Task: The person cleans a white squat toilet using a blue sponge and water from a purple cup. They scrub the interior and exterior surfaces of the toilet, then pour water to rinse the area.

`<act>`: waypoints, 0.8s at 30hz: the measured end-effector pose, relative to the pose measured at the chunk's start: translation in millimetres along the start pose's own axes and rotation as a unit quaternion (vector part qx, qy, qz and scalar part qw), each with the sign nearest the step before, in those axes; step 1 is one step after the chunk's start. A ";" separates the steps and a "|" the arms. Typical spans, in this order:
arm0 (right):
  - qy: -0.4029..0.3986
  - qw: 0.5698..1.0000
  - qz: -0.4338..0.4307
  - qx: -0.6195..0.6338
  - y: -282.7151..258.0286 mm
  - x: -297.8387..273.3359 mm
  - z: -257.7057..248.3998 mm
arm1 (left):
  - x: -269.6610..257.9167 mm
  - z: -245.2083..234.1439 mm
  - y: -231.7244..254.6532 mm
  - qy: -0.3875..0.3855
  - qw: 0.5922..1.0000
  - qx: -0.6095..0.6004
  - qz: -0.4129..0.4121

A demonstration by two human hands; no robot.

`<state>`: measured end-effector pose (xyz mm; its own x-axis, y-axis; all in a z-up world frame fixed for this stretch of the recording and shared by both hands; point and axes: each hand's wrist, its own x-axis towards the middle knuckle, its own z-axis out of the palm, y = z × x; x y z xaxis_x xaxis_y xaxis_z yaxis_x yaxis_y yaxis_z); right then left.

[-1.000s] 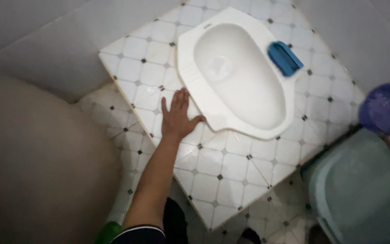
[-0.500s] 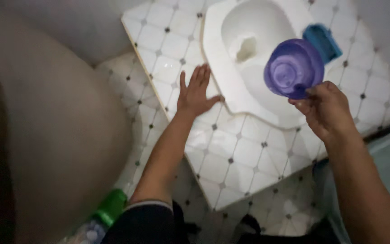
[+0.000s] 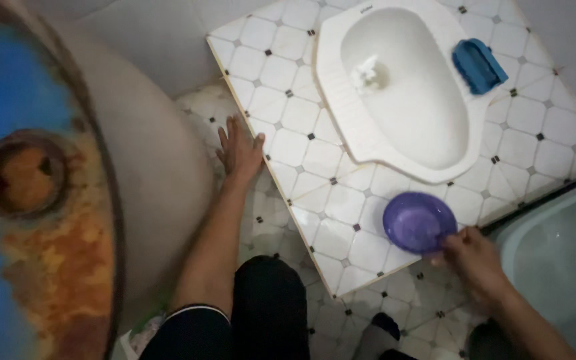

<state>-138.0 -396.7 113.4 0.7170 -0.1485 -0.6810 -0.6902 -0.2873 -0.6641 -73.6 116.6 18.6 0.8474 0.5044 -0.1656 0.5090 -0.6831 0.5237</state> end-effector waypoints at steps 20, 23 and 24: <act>-0.089 0.989 -0.062 0.096 -128.0 22.1 147.1 | -16.3 19.4 -13.1 -0.011 0.992 -0.128 -0.019; -0.096 0.984 -0.056 0.139 -147.8 20.6 150.7 | -20.4 4.1 0.6 -0.058 0.992 -0.086 -0.071; -0.100 0.982 -0.051 0.154 -155.0 19.1 150.2 | -21.0 0.9 5.2 -0.050 0.993 -0.081 -0.068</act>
<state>-31.9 -212.9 157.0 0.7715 0.0629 -0.6331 -0.6349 0.0124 -0.7725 -88.5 101.9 24.0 0.7878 0.5259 -0.3207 0.5950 -0.5150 0.6170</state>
